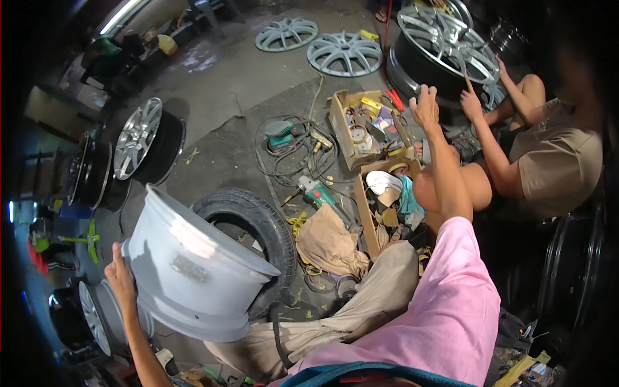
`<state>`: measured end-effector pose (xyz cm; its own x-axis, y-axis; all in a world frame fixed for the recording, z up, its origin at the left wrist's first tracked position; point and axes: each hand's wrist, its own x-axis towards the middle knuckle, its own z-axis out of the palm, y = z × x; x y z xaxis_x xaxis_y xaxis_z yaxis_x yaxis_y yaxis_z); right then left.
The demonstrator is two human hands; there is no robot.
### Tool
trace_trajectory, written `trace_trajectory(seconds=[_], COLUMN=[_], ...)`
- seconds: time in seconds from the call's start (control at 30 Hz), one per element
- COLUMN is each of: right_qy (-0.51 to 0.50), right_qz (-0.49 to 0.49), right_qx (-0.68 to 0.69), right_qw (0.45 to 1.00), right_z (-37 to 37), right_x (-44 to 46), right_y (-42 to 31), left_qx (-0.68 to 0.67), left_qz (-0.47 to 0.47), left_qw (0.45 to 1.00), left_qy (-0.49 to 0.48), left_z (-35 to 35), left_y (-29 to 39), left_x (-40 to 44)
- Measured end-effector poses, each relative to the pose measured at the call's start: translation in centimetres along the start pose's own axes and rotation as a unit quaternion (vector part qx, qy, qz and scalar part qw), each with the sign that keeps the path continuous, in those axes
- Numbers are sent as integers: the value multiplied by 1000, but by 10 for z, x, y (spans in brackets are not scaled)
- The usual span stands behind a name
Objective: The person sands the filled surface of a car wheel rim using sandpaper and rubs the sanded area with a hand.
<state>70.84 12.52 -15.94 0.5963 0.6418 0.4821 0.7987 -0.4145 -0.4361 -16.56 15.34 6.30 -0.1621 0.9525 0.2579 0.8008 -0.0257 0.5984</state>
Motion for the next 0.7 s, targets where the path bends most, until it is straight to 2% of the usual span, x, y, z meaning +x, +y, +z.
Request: trace_trajectory(seconds=[0.07, 0.2, 0.33, 0.4, 0.43, 0.6, 0.7], right_qy=[6, 85, 16, -126, -160, -88, -105], right_qz=[-31, -88, -156, -86, -93, -160, -156], right_qx=[30, 93, 97, 189, 169, 123, 28], right_qw=[999, 988, 983, 970, 968, 975, 982], right_z=[-21, -38, -25, -34, -37, -78, -95], right_x=[-10, -53, -146, -183, -186, -110, -38], right_y=[-30, -84, -128, -142, -139, -126, -106], left_qx=[-25, -45, -43, -34, -22, -21, -27], left_qz=[24, 32, 50, 49, 57, 55, 60], left_qw=[999, 998, 998, 998, 998, 998, 997], left_qy=[-21, -18, -15, -17, -19, -25, -27], left_z=[4, 7, 7, 7, 6, 6, 4], left_y=[-5, 5, 4, 1, -5, -1, -1], left_x=[0, -4, -4, -2, 0, -3, -4])
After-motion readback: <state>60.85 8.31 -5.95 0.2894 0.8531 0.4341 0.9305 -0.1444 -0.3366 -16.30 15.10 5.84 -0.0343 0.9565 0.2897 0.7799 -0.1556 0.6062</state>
